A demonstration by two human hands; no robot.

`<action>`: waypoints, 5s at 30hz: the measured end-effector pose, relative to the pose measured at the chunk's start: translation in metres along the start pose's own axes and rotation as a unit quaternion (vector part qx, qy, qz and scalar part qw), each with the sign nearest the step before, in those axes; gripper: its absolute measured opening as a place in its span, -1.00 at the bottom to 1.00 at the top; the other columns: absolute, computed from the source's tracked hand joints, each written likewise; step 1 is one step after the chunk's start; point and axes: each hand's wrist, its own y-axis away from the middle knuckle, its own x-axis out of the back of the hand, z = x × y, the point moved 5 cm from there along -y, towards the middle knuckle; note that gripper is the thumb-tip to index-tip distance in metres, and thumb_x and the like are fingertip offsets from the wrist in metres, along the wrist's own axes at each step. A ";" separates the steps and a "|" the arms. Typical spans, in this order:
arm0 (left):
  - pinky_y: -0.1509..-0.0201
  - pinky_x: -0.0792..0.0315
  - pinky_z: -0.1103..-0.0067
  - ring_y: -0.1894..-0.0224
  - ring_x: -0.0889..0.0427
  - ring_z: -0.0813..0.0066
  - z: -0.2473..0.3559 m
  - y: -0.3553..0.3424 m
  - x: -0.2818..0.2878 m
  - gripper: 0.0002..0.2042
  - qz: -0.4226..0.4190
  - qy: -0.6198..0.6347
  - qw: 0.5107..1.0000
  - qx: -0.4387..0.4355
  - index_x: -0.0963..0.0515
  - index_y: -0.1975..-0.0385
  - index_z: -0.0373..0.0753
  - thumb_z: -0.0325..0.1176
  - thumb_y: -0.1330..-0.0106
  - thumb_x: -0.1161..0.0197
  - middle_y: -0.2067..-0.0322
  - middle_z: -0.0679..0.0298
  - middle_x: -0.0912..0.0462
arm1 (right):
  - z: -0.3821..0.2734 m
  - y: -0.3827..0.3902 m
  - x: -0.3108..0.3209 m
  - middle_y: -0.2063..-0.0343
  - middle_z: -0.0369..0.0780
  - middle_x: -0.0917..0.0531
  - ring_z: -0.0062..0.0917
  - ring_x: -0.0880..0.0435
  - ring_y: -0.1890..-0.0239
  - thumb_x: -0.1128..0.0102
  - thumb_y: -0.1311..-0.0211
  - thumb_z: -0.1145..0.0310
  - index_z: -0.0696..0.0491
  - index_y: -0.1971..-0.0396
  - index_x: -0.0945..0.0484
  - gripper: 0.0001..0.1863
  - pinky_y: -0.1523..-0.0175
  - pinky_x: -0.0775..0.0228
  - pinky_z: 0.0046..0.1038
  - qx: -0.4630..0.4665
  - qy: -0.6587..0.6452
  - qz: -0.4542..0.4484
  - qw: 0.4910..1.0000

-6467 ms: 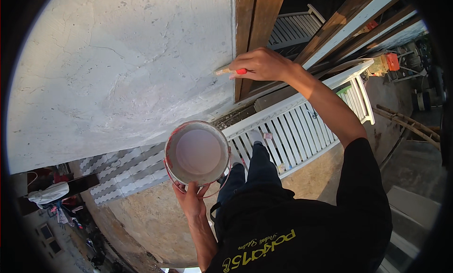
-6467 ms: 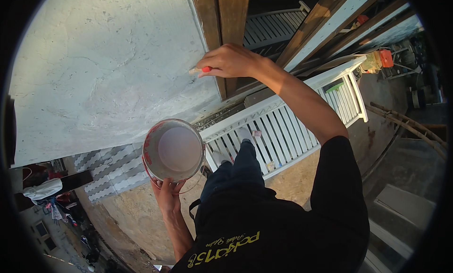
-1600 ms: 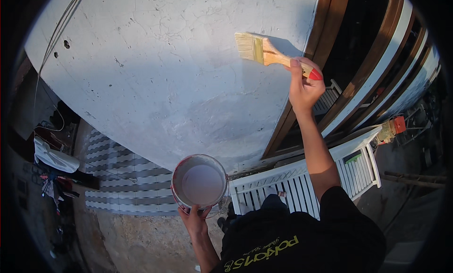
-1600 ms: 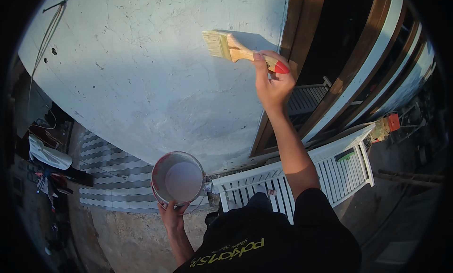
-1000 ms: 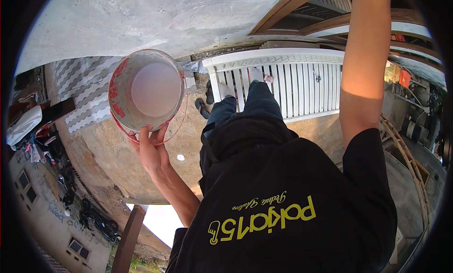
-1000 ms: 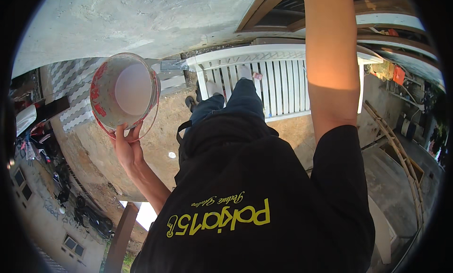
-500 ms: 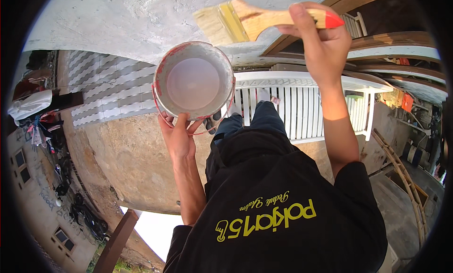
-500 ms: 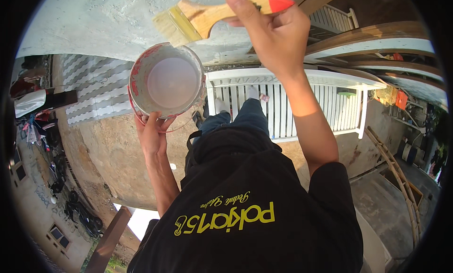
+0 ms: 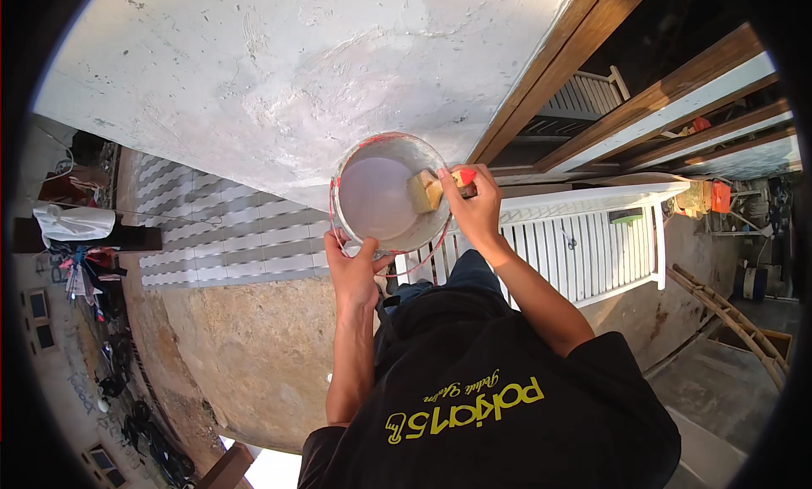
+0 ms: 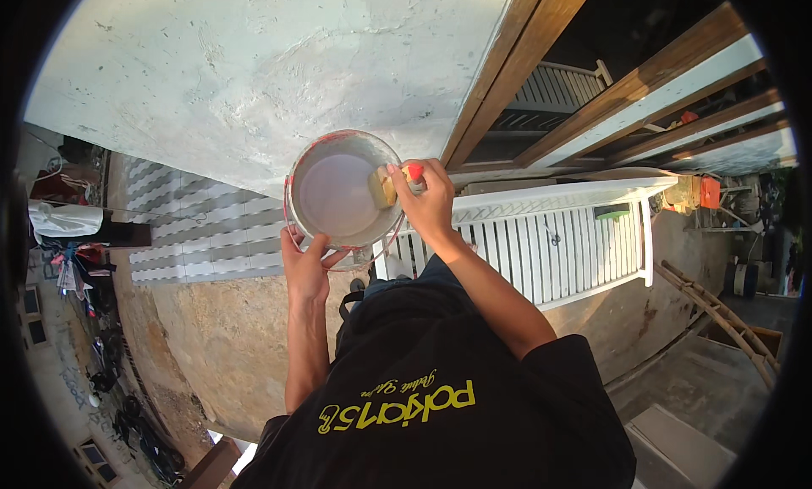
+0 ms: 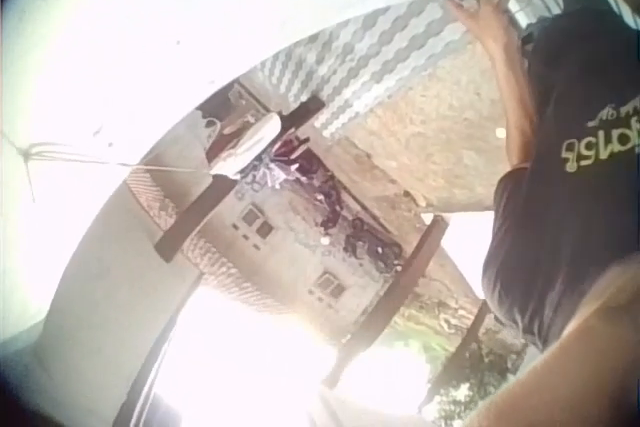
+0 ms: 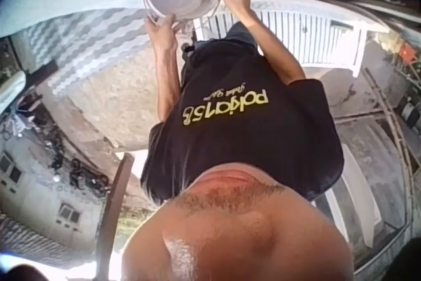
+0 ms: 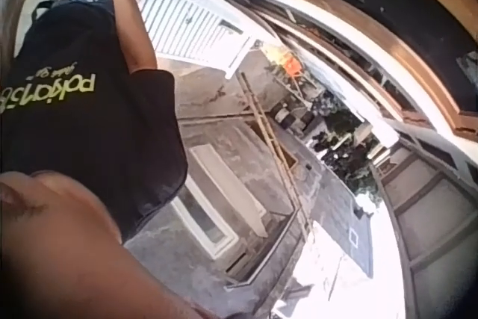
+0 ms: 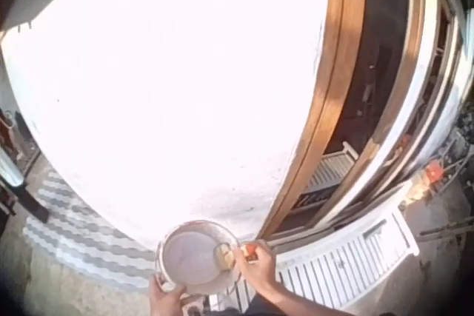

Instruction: The recorder uses a paintbrush to apply white paint from a bucket onto an exterior wall, specifically around a wooden door or window frame.

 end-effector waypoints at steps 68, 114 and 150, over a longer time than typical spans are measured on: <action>-0.20 -0.30 0.43 -0.14 -0.45 0.38 -0.173 -0.056 0.082 -0.42 -0.215 -0.360 0.897 0.139 -0.52 -0.05 -0.31 0.14 -0.32 -0.17 -0.04 0.11 -0.56 | -0.009 -0.022 0.090 0.54 -0.13 -0.58 -0.47 -0.59 0.45 -0.09 -0.38 0.19 0.18 0.33 -0.43 -0.69 0.29 -0.38 -0.42 -0.120 0.137 -0.157 0.971; 0.30 -0.66 0.42 0.23 -0.57 0.41 0.053 0.013 -0.034 -0.73 -0.047 0.082 0.992 -0.087 -0.24 0.23 -0.24 -0.63 -0.18 -0.18 0.21 0.20 -0.44 | -0.102 -0.049 0.004 0.39 -0.33 -0.70 -0.45 -0.44 0.19 -0.31 -0.20 0.25 0.04 0.29 -0.70 -0.81 0.05 -0.17 -0.40 0.260 0.259 -0.266 0.892; 0.22 -0.70 0.12 0.14 -0.49 0.24 0.082 -0.017 -0.023 -0.65 -0.075 0.176 0.978 -0.085 -0.17 0.20 -0.23 -0.70 -0.10 -0.12 0.11 0.17 -0.31 | -0.306 -0.237 0.101 0.50 -0.15 -0.65 -0.56 -0.67 0.43 -0.01 -0.46 0.31 0.25 0.15 -0.46 -0.74 0.24 -0.56 -0.53 0.440 -0.301 0.085 0.842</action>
